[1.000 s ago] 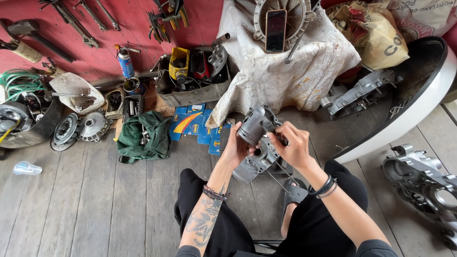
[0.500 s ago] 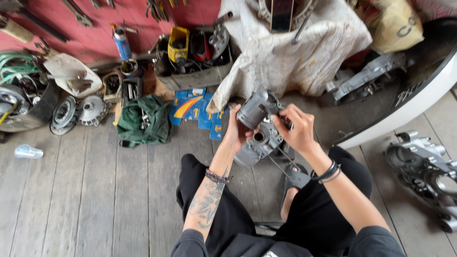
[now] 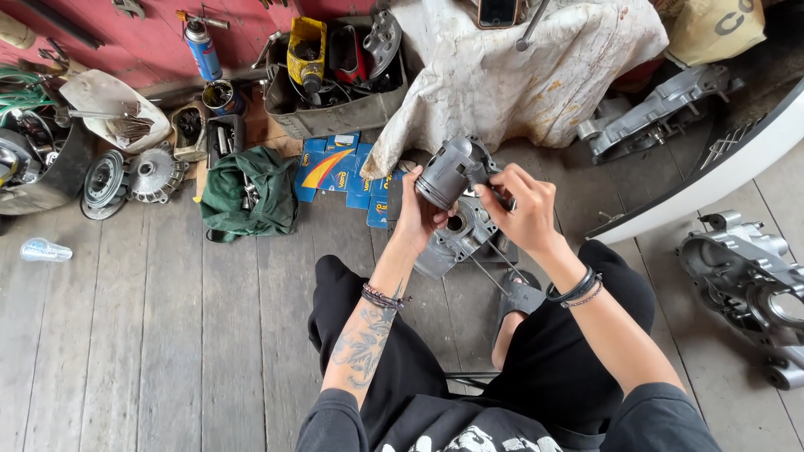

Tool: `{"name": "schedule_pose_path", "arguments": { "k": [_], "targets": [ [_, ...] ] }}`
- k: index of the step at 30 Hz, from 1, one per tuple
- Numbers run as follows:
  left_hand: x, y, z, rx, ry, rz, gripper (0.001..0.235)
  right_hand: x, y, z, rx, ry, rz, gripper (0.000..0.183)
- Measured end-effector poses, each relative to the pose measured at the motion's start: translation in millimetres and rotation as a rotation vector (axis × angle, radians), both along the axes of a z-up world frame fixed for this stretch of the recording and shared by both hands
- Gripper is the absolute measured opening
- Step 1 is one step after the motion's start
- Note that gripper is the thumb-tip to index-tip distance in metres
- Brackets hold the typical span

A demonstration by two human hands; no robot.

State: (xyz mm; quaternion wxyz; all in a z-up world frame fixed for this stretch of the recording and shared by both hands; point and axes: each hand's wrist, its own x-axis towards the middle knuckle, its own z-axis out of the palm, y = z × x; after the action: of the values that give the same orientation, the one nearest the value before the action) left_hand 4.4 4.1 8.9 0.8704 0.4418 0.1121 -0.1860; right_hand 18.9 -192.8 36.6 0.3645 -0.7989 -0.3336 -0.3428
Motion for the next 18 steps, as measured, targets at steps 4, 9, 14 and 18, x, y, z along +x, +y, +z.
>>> {"name": "schedule_pose_path", "arguments": {
  "k": [4,9,14,18],
  "targets": [
    [7,-1,-21,-0.007,-0.013,0.002,0.078,-11,8,-3,-0.039,-0.003,0.021,0.014],
    [5,0,-21,0.112,-0.071,0.108,0.063,-25,15,16,-0.134,-0.028,0.032,0.015],
    [-3,-10,-4,0.385,-0.419,0.233,0.042,-19,12,14,-0.123,-0.043,0.011,0.016],
    [-3,-6,2,0.461,-0.437,0.3,0.041,1,-1,-14,-0.132,-0.046,-0.021,0.012]
  ]
}}
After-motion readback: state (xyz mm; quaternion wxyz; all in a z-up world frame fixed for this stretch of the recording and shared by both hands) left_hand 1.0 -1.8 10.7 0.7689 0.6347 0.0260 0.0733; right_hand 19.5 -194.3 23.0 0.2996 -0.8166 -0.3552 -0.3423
